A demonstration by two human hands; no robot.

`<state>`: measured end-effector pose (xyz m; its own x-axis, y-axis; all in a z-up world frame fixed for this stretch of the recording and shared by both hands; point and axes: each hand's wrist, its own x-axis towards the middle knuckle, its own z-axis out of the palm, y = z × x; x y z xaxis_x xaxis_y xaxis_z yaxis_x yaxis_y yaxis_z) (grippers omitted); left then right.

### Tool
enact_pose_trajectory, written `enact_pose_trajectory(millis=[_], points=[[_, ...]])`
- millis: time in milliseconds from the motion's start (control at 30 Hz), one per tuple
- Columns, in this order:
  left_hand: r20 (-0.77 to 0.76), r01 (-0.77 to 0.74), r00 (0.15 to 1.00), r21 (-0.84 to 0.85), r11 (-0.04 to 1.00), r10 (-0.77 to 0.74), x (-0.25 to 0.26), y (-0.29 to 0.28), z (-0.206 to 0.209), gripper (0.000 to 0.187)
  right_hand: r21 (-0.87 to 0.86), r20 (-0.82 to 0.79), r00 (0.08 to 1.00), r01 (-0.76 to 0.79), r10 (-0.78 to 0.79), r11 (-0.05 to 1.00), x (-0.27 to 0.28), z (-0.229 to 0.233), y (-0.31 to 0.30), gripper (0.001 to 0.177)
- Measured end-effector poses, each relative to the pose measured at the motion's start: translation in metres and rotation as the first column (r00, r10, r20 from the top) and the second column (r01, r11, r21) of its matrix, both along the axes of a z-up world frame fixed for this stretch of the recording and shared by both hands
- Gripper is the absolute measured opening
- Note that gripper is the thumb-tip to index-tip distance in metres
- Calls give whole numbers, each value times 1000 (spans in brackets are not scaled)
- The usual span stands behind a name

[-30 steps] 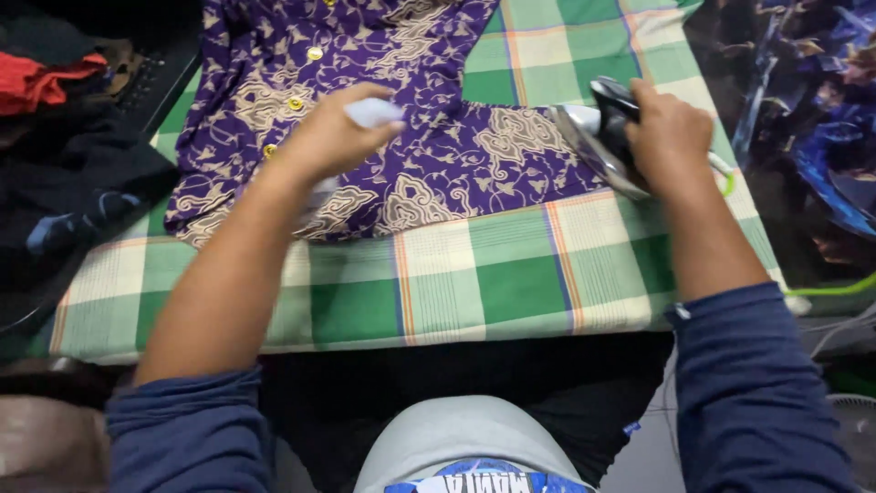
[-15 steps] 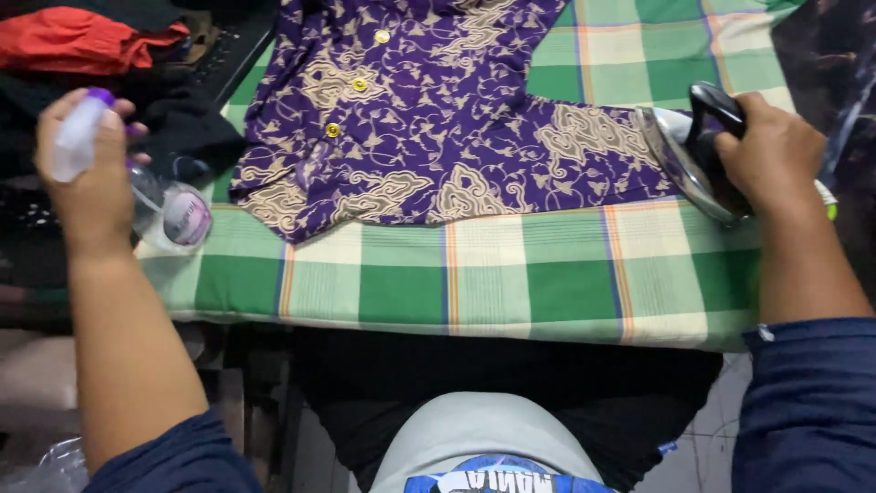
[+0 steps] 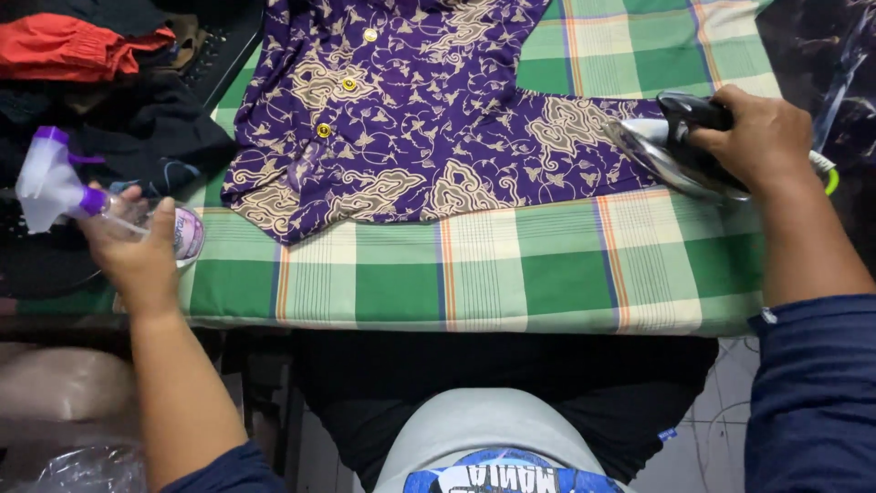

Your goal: The person irons a purple patterned shirt on a green and white checkered ironing board. They spray the shirt with water, smooth the fabric, and iron the sleeves and body. The shirt is then folded and placed on the board.

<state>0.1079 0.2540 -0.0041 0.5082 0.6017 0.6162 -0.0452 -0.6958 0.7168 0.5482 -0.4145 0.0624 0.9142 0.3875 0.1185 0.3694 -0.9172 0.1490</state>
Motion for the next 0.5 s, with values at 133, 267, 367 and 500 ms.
enact_pose_trajectory(millis=[133,267,367,500], points=[[-10,-108,994,-13,994,108,-3,-5,0,39,-14,51,998,-25,26,1000,2,-7,9,45],[-22,-176,983,204,963,184,2,6,3,37,27,-14,999,-45,45,999,-16,13,55,42],[-59,-219,969,260,941,242,-2,10,3,37,44,-71,990,-121,124,992,-24,18,99,37],[-133,-341,901,374,863,413,-9,-1,11,60,45,-146,973,-176,180,983,-25,25,156,26]])
